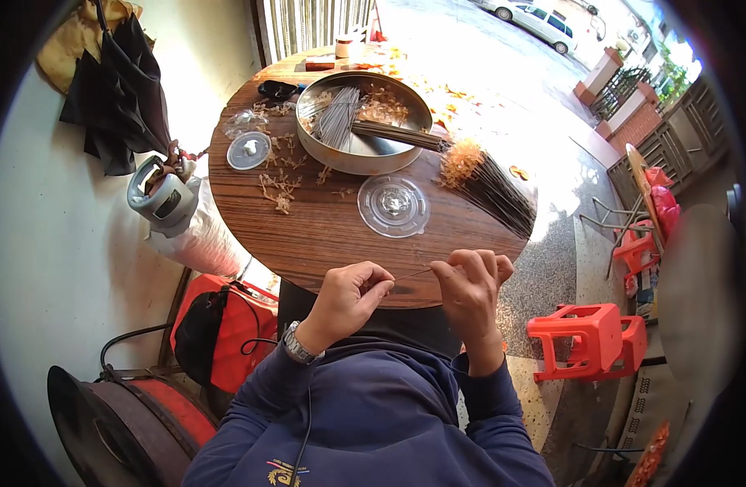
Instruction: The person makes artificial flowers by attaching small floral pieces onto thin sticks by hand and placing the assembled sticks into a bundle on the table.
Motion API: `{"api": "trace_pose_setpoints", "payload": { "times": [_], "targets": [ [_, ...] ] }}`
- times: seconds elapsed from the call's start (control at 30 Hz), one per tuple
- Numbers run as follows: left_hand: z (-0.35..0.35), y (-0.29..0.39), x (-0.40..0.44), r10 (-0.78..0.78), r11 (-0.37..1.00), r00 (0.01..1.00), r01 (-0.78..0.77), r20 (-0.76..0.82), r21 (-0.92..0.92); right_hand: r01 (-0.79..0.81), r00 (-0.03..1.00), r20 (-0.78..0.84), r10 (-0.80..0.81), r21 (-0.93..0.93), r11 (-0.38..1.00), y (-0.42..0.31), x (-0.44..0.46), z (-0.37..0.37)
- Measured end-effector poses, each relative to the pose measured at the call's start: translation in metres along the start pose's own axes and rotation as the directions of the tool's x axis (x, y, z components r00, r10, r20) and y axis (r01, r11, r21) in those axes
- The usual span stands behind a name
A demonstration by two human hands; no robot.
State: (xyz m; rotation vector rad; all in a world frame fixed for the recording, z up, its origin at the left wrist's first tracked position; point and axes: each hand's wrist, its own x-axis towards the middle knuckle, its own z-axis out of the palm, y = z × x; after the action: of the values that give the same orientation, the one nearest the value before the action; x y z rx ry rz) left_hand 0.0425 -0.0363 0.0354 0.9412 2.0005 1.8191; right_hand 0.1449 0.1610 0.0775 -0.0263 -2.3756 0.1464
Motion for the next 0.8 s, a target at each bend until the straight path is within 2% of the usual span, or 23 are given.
{"api": "trace_pose_setpoints", "payload": {
  "times": [0.07,0.1,0.13,0.17,0.2,0.27,0.33,0.4,0.47,0.57,0.63,0.7,0.73,0.8],
  "targets": [
    [0.001,-0.009,0.001,-0.131,0.984,0.991,0.134,0.029,-0.118,0.056,0.992,0.109,-0.060,0.038,0.998,0.014,0.001,0.001],
    [-0.001,-0.013,0.002,-0.129,0.984,0.991,0.131,0.022,-0.118,0.030,0.998,0.051,-0.031,0.012,0.999,0.021,0.003,0.003],
    [-0.003,-0.015,0.003,-0.171,0.963,0.985,0.168,0.005,-0.209,0.038,0.998,0.048,-0.038,0.015,0.999,0.033,0.005,0.006],
    [-0.006,-0.018,0.005,-0.212,0.933,0.977,0.199,-0.008,-0.299,-0.043,0.999,-0.001,0.043,-0.044,0.998,0.049,0.008,0.010],
    [-0.007,-0.022,0.007,-0.207,0.934,0.978,0.193,-0.015,-0.301,-0.127,0.991,-0.055,0.122,-0.099,0.987,0.065,0.011,0.014],
    [-0.009,-0.029,0.009,-0.228,0.878,0.973,0.194,-0.027,-0.437,-0.152,0.988,-0.053,0.146,-0.146,0.978,0.104,0.017,0.029],
    [-0.010,-0.040,0.013,-0.232,0.862,0.972,0.187,-0.038,-0.472,-0.178,0.984,-0.048,0.172,-0.191,0.965,0.137,0.022,0.047],
    [-0.011,-0.043,0.014,-0.235,0.844,0.971,0.177,-0.052,-0.507,-0.136,0.981,0.099,0.170,-0.280,0.950,0.161,0.028,0.063],
    [-0.011,-0.044,0.015,-0.238,0.825,0.967,0.150,-0.094,-0.545,-0.129,0.972,0.150,0.179,-0.293,0.947,0.162,0.040,0.066],
    [-0.014,-0.042,0.018,-0.260,0.762,0.963,0.157,-0.075,-0.628,-0.243,0.959,0.106,0.264,-0.176,0.954,0.155,0.072,0.067],
    [-0.014,-0.042,0.019,-0.284,0.743,0.956,0.175,-0.067,-0.646,-0.306,0.945,0.129,0.300,0.027,0.952,0.144,0.114,0.072],
    [-0.015,-0.043,0.022,-0.300,0.728,0.952,0.189,-0.059,-0.659,-0.201,0.975,0.129,0.180,0.169,0.965,0.132,0.159,0.086],
    [-0.016,-0.044,0.021,-0.278,0.741,0.959,0.173,-0.062,-0.649,-0.192,0.970,0.180,0.166,0.139,0.972,0.124,0.180,0.094],
    [-0.015,-0.045,0.020,-0.248,0.756,0.966,0.150,-0.067,-0.637,-0.212,0.903,0.394,0.171,0.065,0.975,0.128,0.214,0.123]
  ]
}}
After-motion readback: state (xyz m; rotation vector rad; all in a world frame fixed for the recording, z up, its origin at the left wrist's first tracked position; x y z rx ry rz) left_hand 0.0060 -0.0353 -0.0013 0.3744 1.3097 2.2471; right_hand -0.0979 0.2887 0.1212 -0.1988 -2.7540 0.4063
